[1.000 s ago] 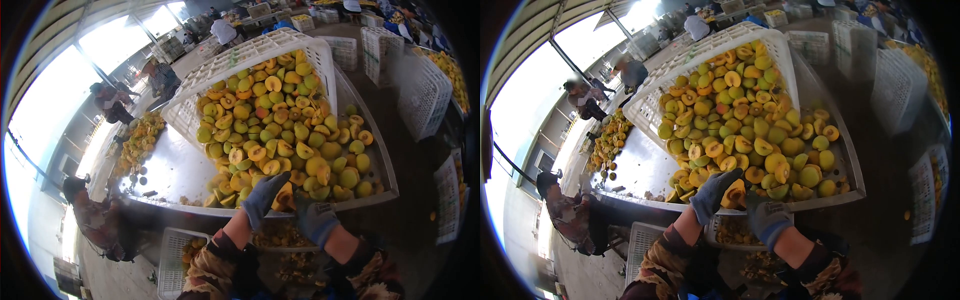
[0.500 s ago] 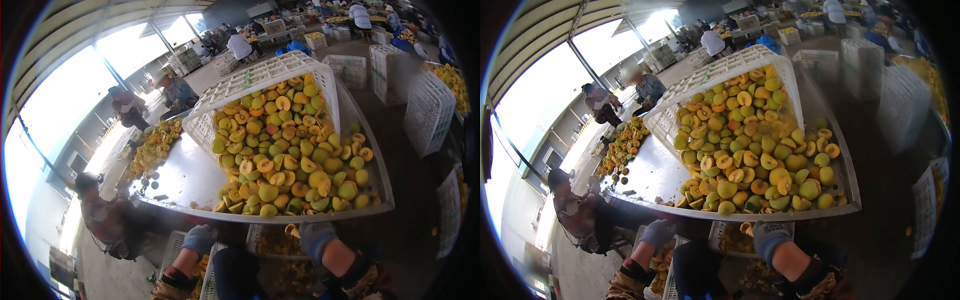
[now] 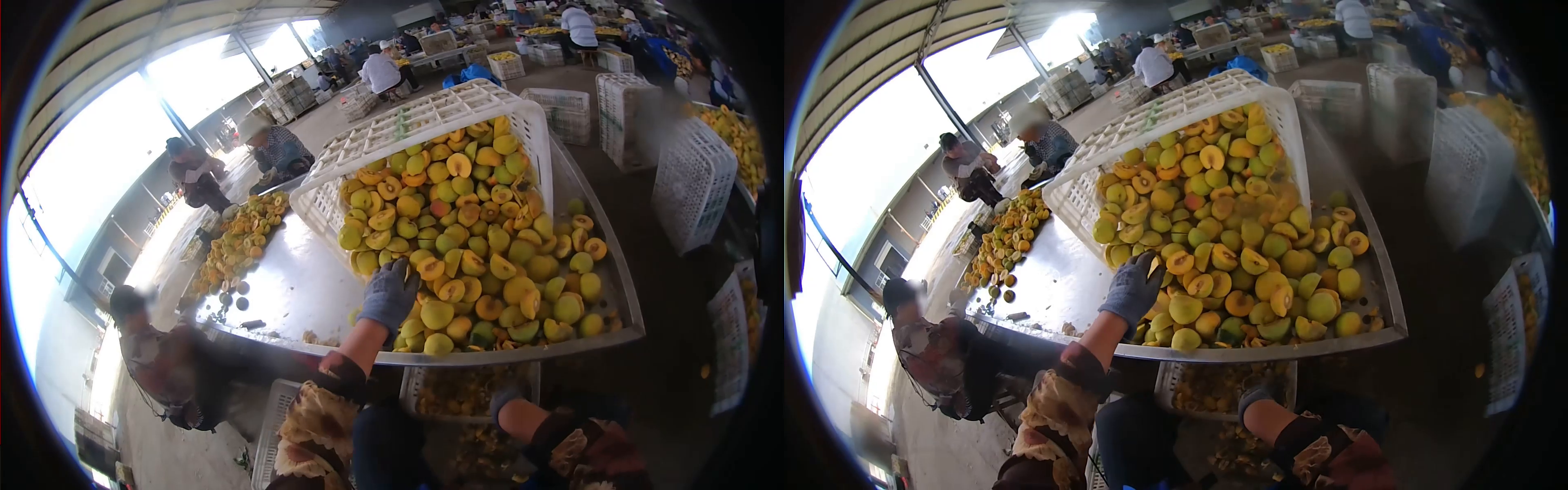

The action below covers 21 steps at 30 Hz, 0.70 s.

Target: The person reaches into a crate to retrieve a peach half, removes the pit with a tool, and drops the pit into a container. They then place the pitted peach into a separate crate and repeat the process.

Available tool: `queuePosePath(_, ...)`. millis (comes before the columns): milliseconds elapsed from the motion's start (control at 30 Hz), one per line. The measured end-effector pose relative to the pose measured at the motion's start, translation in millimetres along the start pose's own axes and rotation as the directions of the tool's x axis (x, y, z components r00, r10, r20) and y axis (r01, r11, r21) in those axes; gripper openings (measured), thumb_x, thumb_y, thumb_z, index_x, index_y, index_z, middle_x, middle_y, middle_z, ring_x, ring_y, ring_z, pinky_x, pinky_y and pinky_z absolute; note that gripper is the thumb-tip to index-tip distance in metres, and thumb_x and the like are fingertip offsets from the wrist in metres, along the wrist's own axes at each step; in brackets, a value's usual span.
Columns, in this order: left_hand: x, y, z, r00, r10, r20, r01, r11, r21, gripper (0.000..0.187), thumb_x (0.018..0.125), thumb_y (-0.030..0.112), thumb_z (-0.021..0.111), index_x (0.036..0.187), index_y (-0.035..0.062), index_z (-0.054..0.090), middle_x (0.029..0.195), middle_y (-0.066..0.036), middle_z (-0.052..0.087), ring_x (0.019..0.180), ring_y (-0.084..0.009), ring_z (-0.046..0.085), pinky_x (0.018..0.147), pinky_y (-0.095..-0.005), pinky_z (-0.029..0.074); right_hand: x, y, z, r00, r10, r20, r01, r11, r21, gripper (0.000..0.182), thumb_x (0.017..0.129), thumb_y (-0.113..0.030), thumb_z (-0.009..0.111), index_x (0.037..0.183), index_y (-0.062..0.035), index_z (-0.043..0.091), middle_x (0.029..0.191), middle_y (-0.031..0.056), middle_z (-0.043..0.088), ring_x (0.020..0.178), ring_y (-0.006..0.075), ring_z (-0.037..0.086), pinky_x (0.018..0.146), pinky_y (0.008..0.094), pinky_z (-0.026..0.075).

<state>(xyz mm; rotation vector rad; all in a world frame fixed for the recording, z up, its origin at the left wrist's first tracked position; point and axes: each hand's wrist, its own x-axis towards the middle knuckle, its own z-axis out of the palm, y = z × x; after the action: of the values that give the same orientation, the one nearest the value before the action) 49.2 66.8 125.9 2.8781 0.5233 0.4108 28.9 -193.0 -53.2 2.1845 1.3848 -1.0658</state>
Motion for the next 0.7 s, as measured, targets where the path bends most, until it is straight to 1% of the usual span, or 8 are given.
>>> queuePosePath(133, 48, 13, 49, 0.997, 0.007, 0.079, -0.022, 0.981, 0.195, 0.059, 0.089, 0.042, 0.059, 0.137, 0.0082, 0.05, 0.134, -0.016, 0.055, 0.128, -0.0376, 0.047, 0.103, -0.0492, 0.04, 49, 2, 46, 0.997, -0.061, 0.051, 0.066, 0.993, -0.099, 0.032, 0.086, -0.024, 0.064, 0.114, -0.011, 0.071, 0.114, 0.0147, 0.07, 0.105, 0.0309, 0.068, 0.088, 0.0424, 0.053)
queuePosePath(333, 36, 46, 32, 0.977, -0.023, 0.21, -0.036, 0.961, 0.273, 0.06, 0.081, 0.029, 0.072, 0.133, 0.0092, 0.049, 0.125, -0.018, 0.057, 0.116, -0.036, 0.057, 0.095, -0.0477, 0.046, 73, 7, 60, 0.991, -0.133, 0.03, 0.136, 0.982, -0.129, 0.033, 0.086, -0.026, 0.065, 0.116, -0.012, 0.071, 0.115, 0.0147, 0.07, 0.105, 0.0313, 0.067, 0.089, 0.0418, 0.052)
queuePosePath(433, 20, 40, 36, 0.985, -0.132, 0.11, 0.116, 0.983, 0.14, 0.065, 0.075, 0.028, 0.078, 0.13, 0.0042, 0.053, 0.116, -0.023, 0.061, 0.108, -0.0375, 0.061, 0.088, -0.0455, 0.052, 24, -1, 19, 0.981, -0.194, -0.023, 0.192, 0.979, -0.064, 0.036, 0.086, -0.029, 0.066, 0.117, -0.0117, 0.07, 0.116, 0.0149, 0.069, 0.107, 0.0314, 0.066, 0.089, 0.0419, 0.052)
queuePosePath(500, 24, 10, 49, 0.964, -0.154, 0.217, 0.165, 0.986, -0.031, 0.059, 0.073, 0.029, 0.079, 0.121, 0.0015, 0.058, 0.115, -0.024, 0.061, 0.106, -0.038, 0.062, 0.089, -0.0448, 0.052, -21, -7, -10, 0.97, -0.238, -0.049, 0.239, 0.971, 0.008, 0.038, 0.086, -0.031, 0.066, 0.118, -0.0113, 0.069, 0.117, 0.0152, 0.069, 0.108, 0.0313, 0.066, 0.09, 0.0421, 0.051)
queuePosePath(567, 19, -8, 56, 0.961, -0.142, 0.235, 0.2, 0.95, -0.241, 0.052, 0.069, 0.031, 0.08, 0.106, -0.0022, 0.065, 0.113, -0.025, 0.063, 0.103, -0.036, 0.064, 0.09, -0.0411, 0.053, -68, -1, -51, 0.966, -0.237, -0.103, 0.256, 0.93, 0.264, 0.041, 0.087, -0.034, 0.065, 0.12, -0.0097, 0.066, 0.116, 0.0164, 0.068, 0.107, 0.032, 0.065, 0.092, 0.0437, 0.051)
queuePosePath(600, 9, -7, 50, 0.97, -0.136, 0.201, 0.197, 0.926, -0.323, 0.052, 0.072, 0.03, 0.08, 0.111, -0.0015, 0.064, 0.114, -0.022, 0.063, 0.102, -0.0345, 0.064, 0.089, -0.0396, 0.053, -86, 7, -69, 0.965, -0.226, -0.131, 0.259, 0.886, 0.384, 0.042, 0.087, -0.035, 0.065, 0.121, -0.0089, 0.065, 0.115, 0.017, 0.068, 0.107, 0.0324, 0.065, 0.092, 0.0445, 0.05)
queuePosePath(667, -19, 5, 29, 0.982, -0.136, 0.135, 0.184, 0.859, -0.477, 0.054, 0.078, 0.029, 0.08, 0.12, 0.0, 0.062, 0.115, -0.016, 0.063, 0.101, -0.0315, 0.065, 0.089, -0.0366, 0.053, -108, 31, -82, 0.782, -0.264, -0.564, 0.512, 0.788, 0.341, 0.047, 0.081, -0.025, 0.073, 0.121, -0.0027, 0.062, 0.113, 0.0226, 0.065, 0.097, 0.0356, 0.067, 0.077, 0.0425, 0.056)
queuePosePath(700, -30, 11, 23, 0.96, -0.166, 0.226, 0.28, 0.603, -0.747, 0.052, 0.081, 0.026, 0.078, 0.122, 0.0008, 0.06, 0.116, -0.015, 0.062, 0.102, -0.03, 0.064, 0.088, -0.0356, 0.053, -92, 44, -79, 0.468, -0.316, -0.825, 0.522, 0.853, -0.031, 0.043, 0.082, -0.023, 0.071, 0.119, -0.0023, 0.061, 0.105, 0.0207, 0.066, 0.088, 0.0311, 0.068, 0.07, 0.0399, 0.055)
